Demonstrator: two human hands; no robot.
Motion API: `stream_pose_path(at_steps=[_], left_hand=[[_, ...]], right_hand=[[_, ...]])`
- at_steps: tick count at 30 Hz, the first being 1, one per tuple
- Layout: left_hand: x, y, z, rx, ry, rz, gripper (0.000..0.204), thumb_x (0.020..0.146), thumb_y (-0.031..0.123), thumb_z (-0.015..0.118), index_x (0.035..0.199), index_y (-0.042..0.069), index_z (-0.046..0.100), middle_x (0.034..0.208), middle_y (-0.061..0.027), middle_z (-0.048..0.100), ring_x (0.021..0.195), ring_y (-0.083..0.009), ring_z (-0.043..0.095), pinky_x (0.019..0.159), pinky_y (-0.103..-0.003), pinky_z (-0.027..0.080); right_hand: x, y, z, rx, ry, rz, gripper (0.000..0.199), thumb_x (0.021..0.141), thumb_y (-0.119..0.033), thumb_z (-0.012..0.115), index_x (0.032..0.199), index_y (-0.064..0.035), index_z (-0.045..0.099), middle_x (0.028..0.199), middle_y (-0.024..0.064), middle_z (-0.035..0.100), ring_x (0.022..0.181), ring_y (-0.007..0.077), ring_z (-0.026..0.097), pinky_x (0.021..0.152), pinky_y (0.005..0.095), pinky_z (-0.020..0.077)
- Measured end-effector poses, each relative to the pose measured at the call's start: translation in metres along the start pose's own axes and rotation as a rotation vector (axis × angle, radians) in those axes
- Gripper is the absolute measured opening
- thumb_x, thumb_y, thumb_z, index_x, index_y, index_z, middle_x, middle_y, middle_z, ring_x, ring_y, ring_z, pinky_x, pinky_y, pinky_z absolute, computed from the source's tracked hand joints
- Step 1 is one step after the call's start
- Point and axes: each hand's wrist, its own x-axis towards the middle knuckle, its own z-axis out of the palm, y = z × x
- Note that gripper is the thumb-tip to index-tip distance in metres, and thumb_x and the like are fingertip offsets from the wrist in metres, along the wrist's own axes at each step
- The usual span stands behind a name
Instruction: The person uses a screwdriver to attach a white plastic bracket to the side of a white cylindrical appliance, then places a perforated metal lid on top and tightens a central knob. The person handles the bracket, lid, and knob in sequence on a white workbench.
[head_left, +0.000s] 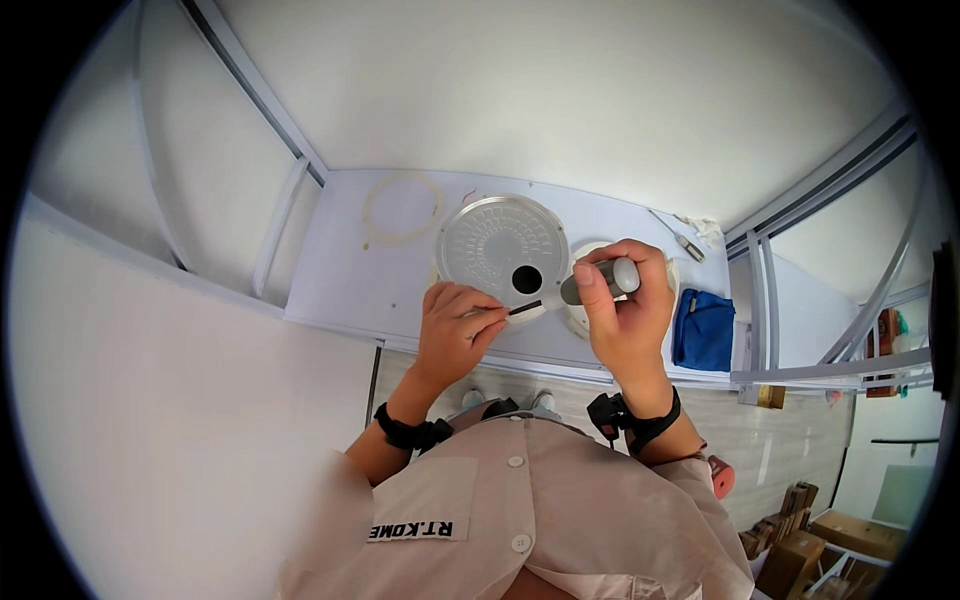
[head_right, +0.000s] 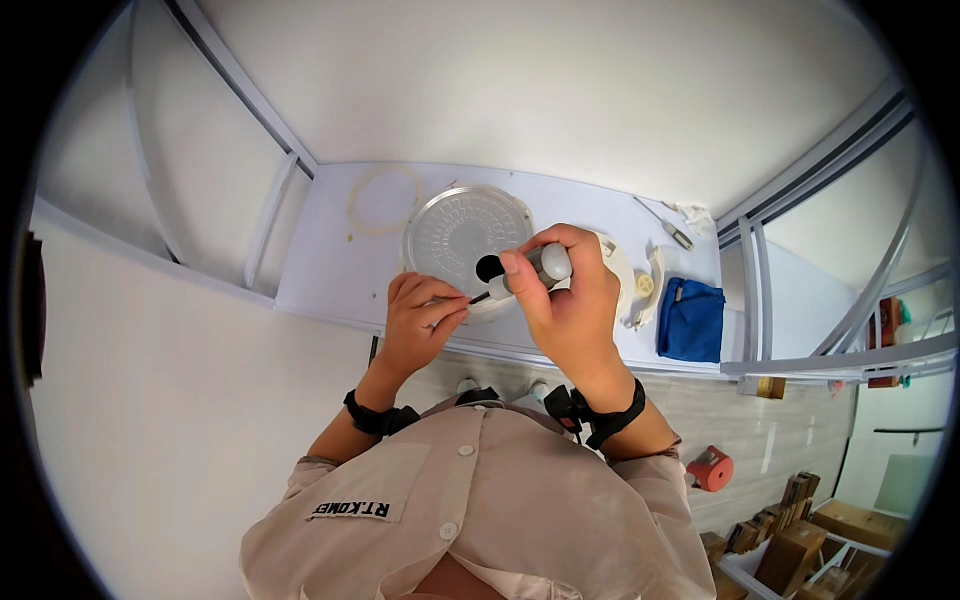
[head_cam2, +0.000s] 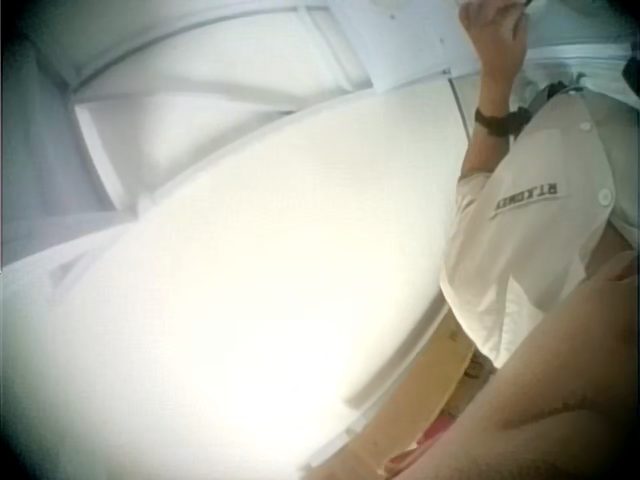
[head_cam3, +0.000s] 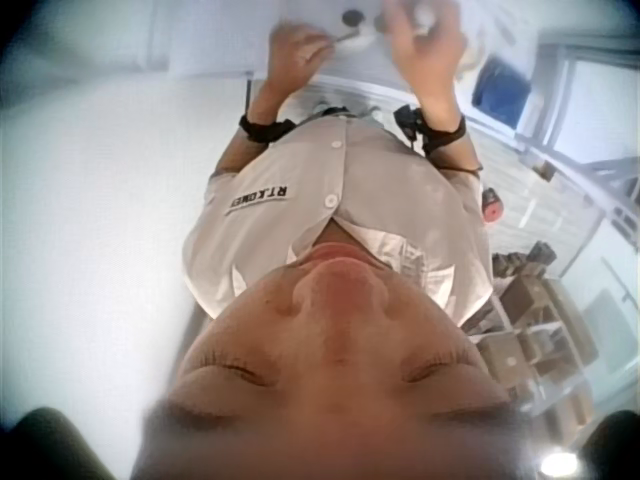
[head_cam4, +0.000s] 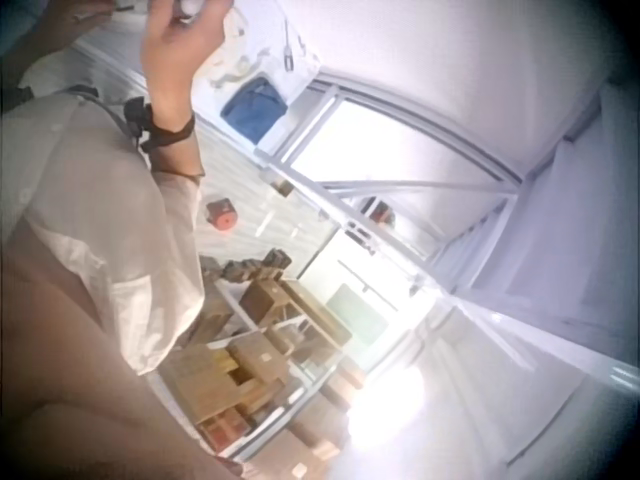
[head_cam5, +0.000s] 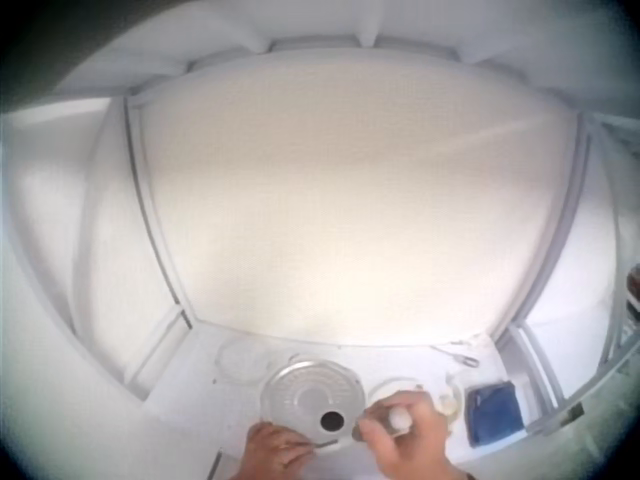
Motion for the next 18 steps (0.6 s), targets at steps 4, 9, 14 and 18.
stream_pose_path(at_steps=[4, 9, 14, 18], left_hand=[[0.002, -0.002, 0.0, -0.002, 0.01, 0.008, 0.009, 0.08, 0.013, 0.084, 0.089, 0.014, 0.081, 0.094, 0.0054, 0.072, 0.094, -0.0171, 0.064, 0.097, -0.039, 0.041], [0.002, -0.007, 0.002, -0.032, 0.024, -0.018, 0.008, 0.08, 0.014, 0.084, 0.088, 0.014, 0.081, 0.094, 0.0063, 0.072, 0.093, -0.0161, 0.064, 0.095, -0.038, 0.039], [0.004, -0.007, 0.0, -0.024, 0.001, 0.02, 0.009, 0.08, 0.015, 0.084, 0.088, 0.015, 0.081, 0.095, 0.0073, 0.072, 0.093, -0.0156, 0.063, 0.093, -0.037, 0.038], [0.001, -0.011, 0.003, -0.009, 0.011, 0.034, 0.009, 0.08, 0.017, 0.085, 0.088, 0.015, 0.081, 0.095, 0.0077, 0.071, 0.093, -0.0157, 0.063, 0.092, -0.037, 0.038]], right_hand=[[-0.002, -0.004, 0.005, -0.053, 0.013, -0.038, 0.033, 0.09, -0.013, 0.083, 0.11, -0.0041, 0.059, 0.085, 0.0062, 0.074, 0.069, 0.0131, 0.069, 0.064, 0.0256, 0.0536], [-0.003, -0.013, 0.012, -0.091, 0.027, -0.069, 0.035, 0.089, -0.015, 0.086, 0.109, -0.0043, 0.059, 0.084, 0.0059, 0.074, 0.067, 0.0131, 0.069, 0.061, 0.025, 0.0534], [-0.004, -0.021, 0.016, -0.156, 0.024, -0.054, 0.035, 0.088, -0.016, 0.086, 0.108, -0.0044, 0.06, 0.084, 0.0063, 0.073, 0.066, 0.0134, 0.069, 0.059, 0.0248, 0.0532], [-0.007, -0.021, 0.021, -0.192, 0.029, -0.117, 0.038, 0.086, -0.017, 0.088, 0.107, -0.0047, 0.06, 0.082, 0.007, 0.071, 0.064, 0.0175, 0.068, 0.057, 0.0273, 0.0519]])
